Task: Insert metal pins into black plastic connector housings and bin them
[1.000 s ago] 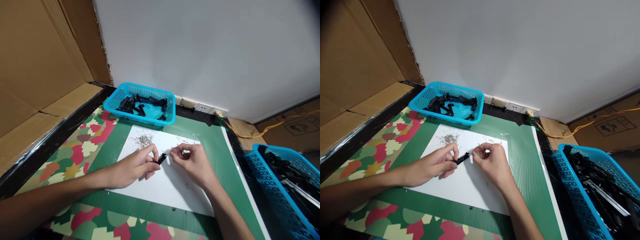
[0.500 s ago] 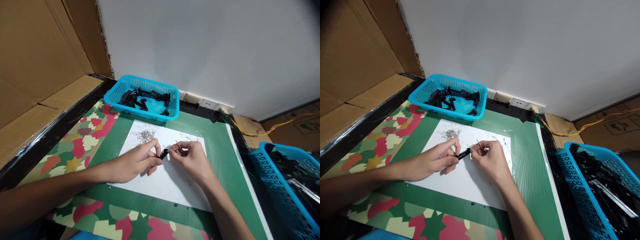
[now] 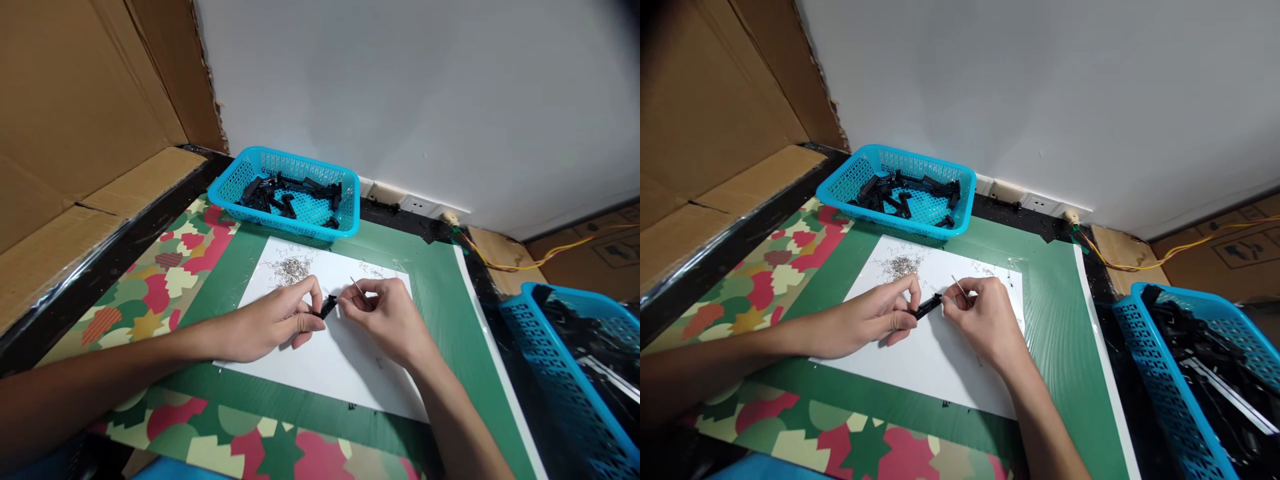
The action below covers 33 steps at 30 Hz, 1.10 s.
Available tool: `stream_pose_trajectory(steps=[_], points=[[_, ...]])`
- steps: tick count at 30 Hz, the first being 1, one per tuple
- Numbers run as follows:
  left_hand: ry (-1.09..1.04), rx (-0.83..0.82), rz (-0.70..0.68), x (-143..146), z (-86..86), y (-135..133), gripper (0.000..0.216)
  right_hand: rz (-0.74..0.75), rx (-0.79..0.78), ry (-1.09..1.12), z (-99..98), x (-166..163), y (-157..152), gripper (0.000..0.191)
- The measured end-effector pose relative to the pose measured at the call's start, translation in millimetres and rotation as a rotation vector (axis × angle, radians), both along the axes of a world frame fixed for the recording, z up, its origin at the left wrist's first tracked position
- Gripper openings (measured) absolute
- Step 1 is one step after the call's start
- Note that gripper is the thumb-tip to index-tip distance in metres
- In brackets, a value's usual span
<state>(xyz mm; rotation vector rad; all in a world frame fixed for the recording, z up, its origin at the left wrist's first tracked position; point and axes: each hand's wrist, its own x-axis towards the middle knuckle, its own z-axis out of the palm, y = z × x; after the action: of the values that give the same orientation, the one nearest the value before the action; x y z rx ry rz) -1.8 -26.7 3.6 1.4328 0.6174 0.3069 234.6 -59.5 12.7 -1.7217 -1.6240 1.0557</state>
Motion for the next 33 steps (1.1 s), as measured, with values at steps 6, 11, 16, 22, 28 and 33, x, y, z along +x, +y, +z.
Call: stream_pose_trajectory(steps=[6, 11, 16, 22, 28, 33], points=[[-0.012, -0.013, -0.021, -1, 1.5, 1, 0.022, 0.013, 0.027, -0.032, 2.4, -1, -1, 0.017], [-0.014, -0.014, -0.023, -1, 2.5, 2, 0.022, 0.019, 0.075, -0.068, 0.8, 0, -1, 0.017], [-0.010, -0.011, -0.031, -1, 1.8, 4, 0.023, 0.019, 0.121, -0.107, 0.0, -1, -2, 0.018], [-0.011, 0.004, -0.033, -2, 1.5, 4, 0.021, 0.036, 0.079, -0.081, 2.3, -1, -4, 0.024], [-0.006, -0.020, -0.056, -2, 3.5, 8, 0.025, 0.097, -0.015, -0.136, 5.4, 6, -4, 0.021], [-0.006, -0.047, -0.065, -4, 3.7, 10, 0.025, 0.099, 0.100, -0.176, 8.5, 15, -2, 0.043]])
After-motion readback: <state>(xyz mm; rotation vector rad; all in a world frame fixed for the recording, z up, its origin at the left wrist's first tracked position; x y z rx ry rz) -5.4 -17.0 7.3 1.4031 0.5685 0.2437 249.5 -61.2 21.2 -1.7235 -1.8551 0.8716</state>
